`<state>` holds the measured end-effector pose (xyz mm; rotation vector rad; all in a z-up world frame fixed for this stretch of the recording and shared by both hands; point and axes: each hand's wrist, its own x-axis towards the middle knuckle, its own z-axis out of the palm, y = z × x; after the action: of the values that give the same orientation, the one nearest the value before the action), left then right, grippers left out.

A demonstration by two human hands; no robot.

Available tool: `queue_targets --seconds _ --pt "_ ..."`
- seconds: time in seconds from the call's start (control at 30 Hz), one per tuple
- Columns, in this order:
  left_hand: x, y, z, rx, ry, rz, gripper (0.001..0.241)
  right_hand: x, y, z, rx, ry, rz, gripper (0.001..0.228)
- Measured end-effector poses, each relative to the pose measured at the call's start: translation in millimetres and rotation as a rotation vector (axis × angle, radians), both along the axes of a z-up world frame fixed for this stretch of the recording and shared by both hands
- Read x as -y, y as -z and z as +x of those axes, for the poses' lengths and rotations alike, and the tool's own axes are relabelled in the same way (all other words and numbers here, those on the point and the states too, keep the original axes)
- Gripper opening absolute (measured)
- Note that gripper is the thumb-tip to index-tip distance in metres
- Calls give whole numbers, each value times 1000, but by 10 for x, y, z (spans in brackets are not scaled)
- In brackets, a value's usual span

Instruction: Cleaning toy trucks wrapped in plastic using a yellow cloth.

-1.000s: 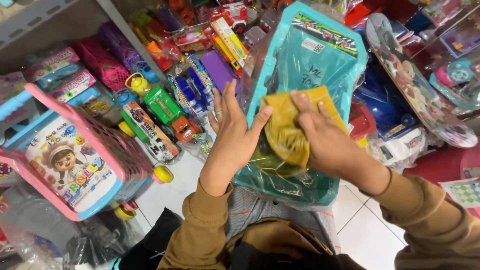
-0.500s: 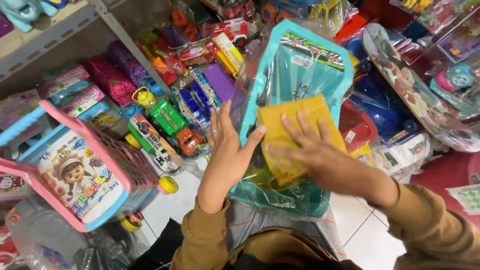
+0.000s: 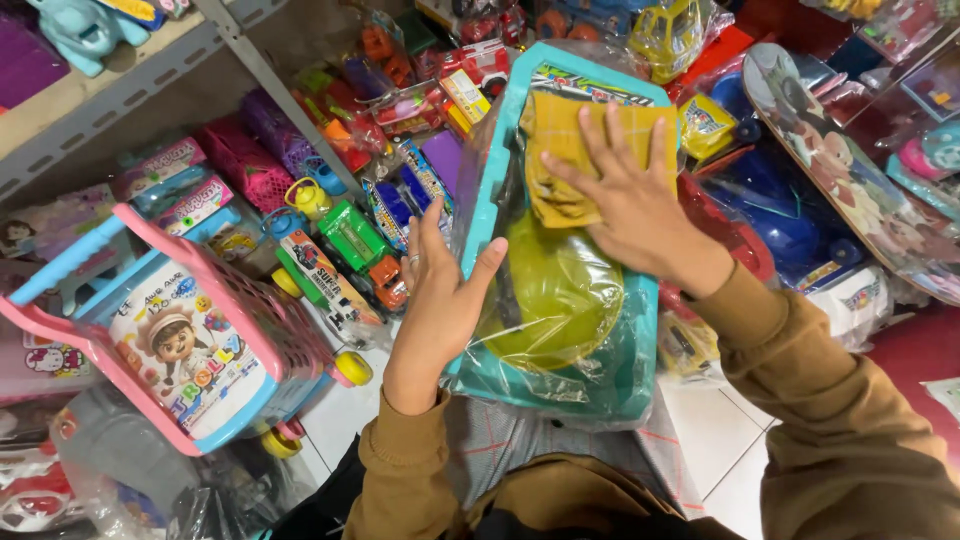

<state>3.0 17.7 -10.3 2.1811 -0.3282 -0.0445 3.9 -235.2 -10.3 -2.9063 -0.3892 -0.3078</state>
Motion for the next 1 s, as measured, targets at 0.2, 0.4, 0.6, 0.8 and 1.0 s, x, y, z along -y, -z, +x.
queue_targets --seconds 0.2,0.4,0.6,0.8,1.0 --pt "-133 5 44 -11 -2 -15 90 -443 -192 -698 -244 -488 208 93" --pt "-130 -13 -23 -58 36 -169 82 -487 -59 -602 -139 -304 25 102" --pt "-75 -49 -159 19 -13 -67 79 86 103 178 123 26 -25 83" --pt "-152 -208 50 -36 2 -49 62 310 479 -87 194 222 271 82" --pt "-484 86 555 -188 110 -129 48 -398 958 -1079 186 202 1181 47"
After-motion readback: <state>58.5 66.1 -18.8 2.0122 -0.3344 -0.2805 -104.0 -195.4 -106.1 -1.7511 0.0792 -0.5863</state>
